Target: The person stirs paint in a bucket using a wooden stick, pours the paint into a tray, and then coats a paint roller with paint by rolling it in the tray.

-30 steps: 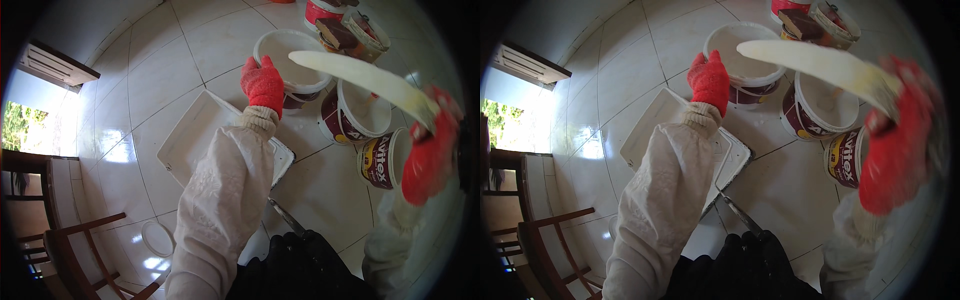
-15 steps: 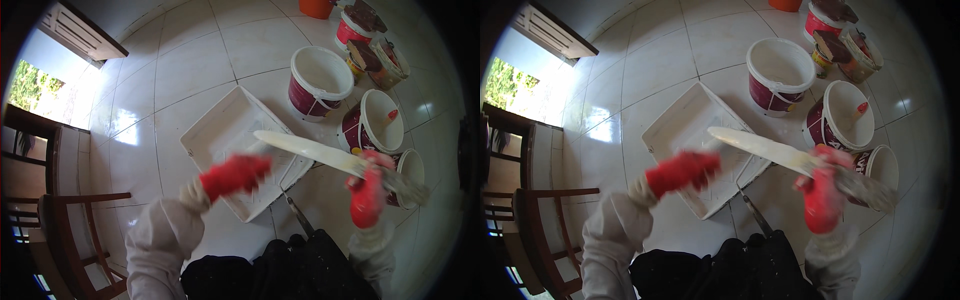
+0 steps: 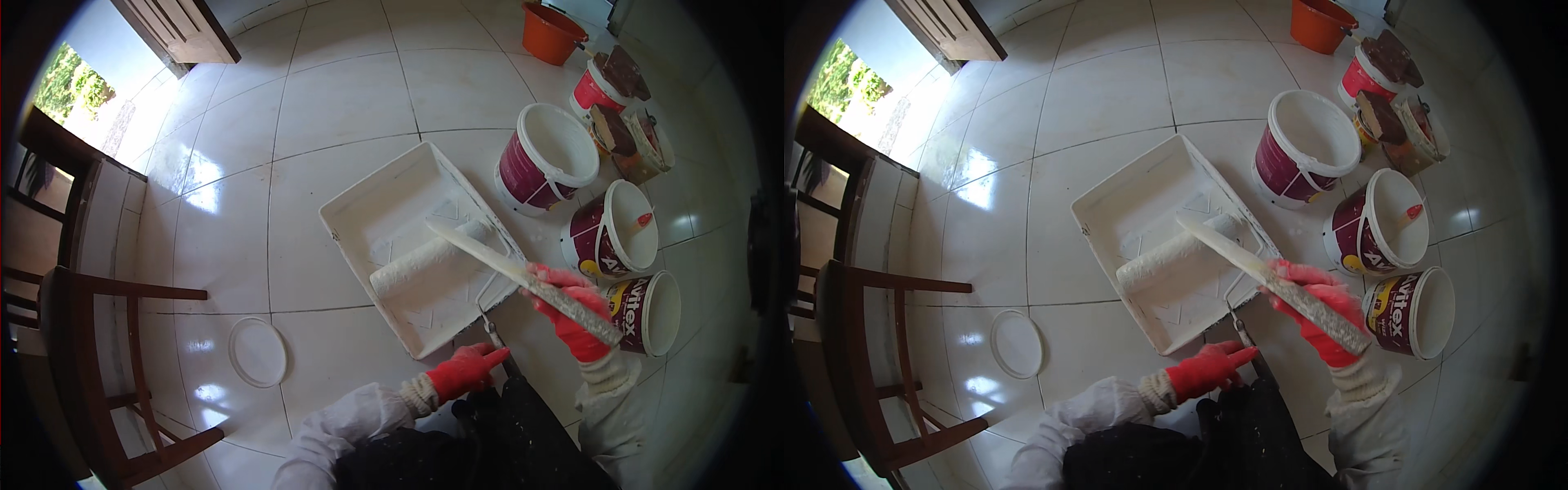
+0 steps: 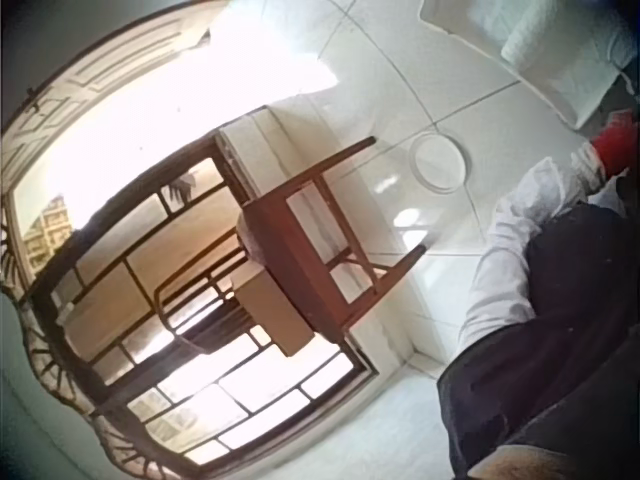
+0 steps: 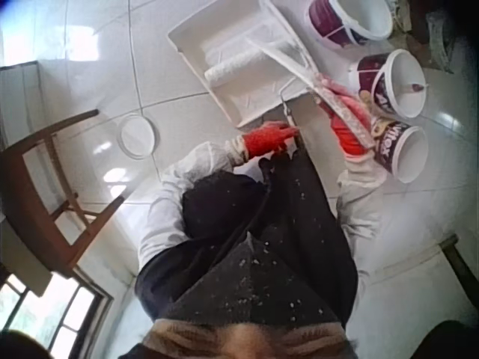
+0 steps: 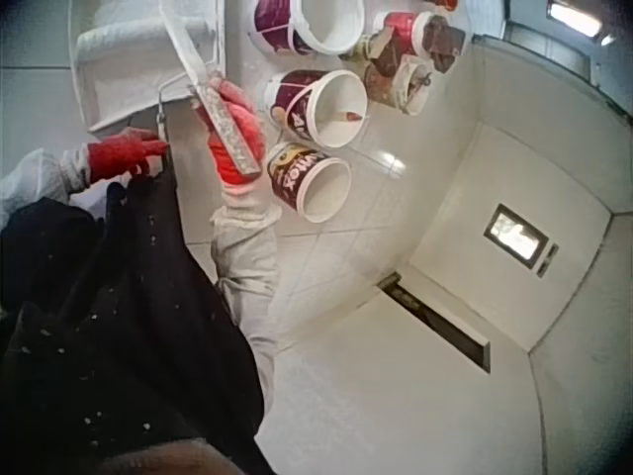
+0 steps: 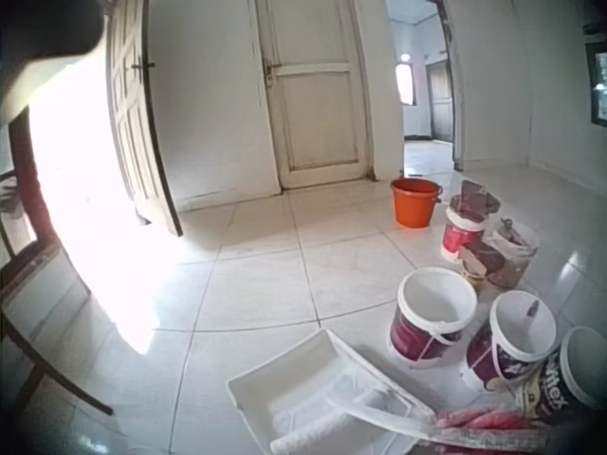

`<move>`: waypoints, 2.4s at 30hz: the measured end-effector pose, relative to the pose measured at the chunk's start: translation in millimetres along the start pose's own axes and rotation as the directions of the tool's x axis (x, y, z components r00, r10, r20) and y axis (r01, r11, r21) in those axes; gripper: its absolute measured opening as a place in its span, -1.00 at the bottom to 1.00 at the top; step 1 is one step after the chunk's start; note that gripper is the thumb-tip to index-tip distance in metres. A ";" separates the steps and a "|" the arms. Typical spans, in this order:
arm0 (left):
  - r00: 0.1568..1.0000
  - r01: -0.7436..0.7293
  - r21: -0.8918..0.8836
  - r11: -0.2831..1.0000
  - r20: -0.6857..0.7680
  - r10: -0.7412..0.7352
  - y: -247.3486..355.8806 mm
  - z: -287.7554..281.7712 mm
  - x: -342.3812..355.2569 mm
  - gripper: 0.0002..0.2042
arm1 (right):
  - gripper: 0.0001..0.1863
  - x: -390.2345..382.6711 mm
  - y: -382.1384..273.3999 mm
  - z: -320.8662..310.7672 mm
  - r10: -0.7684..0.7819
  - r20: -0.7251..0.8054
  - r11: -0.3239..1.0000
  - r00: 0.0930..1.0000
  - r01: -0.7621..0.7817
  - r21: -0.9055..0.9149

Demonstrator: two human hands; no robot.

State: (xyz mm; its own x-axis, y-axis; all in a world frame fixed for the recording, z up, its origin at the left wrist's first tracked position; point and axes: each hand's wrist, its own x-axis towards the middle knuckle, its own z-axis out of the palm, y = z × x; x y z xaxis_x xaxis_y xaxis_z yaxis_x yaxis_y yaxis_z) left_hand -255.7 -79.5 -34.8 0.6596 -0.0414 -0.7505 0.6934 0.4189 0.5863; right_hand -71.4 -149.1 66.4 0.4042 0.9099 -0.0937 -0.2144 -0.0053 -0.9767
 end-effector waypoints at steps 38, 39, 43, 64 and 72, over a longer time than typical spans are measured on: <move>0.961 -0.273 -0.143 0.951 -0.075 0.264 -38.2 19.5 61.3 -0.56 | -0.52 59.9 11.4 71.4 0.448 0.054 0.281 0.892 -0.083 -0.956; 0.958 -0.283 -0.140 0.949 -0.088 0.273 -38.4 21.5 61.8 -0.56 | -0.52 55.1 8.6 69.7 0.449 0.055 0.282 0.892 -0.084 -0.956; 0.953 -0.292 -0.184 0.939 -0.142 0.269 -49.5 26.9 75.4 -0.56 | -0.50 60.0 6.9 62.3 0.466 0.049 0.308 0.884 -0.109 -0.945; 0.947 -0.316 -0.092 0.944 -0.092 0.308 -30.4 22.2 57.7 -0.64 | -0.49 59.4 -10.2 58.5 0.408 -0.005 0.165 0.913 -0.080 -0.983; 0.946 -0.320 -0.210 0.924 -0.134 0.297 -32.5 18.5 70.4 -0.65 | -0.47 26.5 -13.1 25.8 0.458 -0.070 0.394 0.886 -0.273 -0.878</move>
State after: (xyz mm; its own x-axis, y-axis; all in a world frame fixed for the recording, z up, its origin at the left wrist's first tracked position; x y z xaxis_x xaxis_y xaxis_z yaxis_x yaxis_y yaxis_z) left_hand -226.5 -112.8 -101.1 0.7904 0.2068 -0.5767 0.3689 0.5909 0.7175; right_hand -80.8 -114.3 81.7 0.3221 0.7751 -0.5436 0.5856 -0.6142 -0.5289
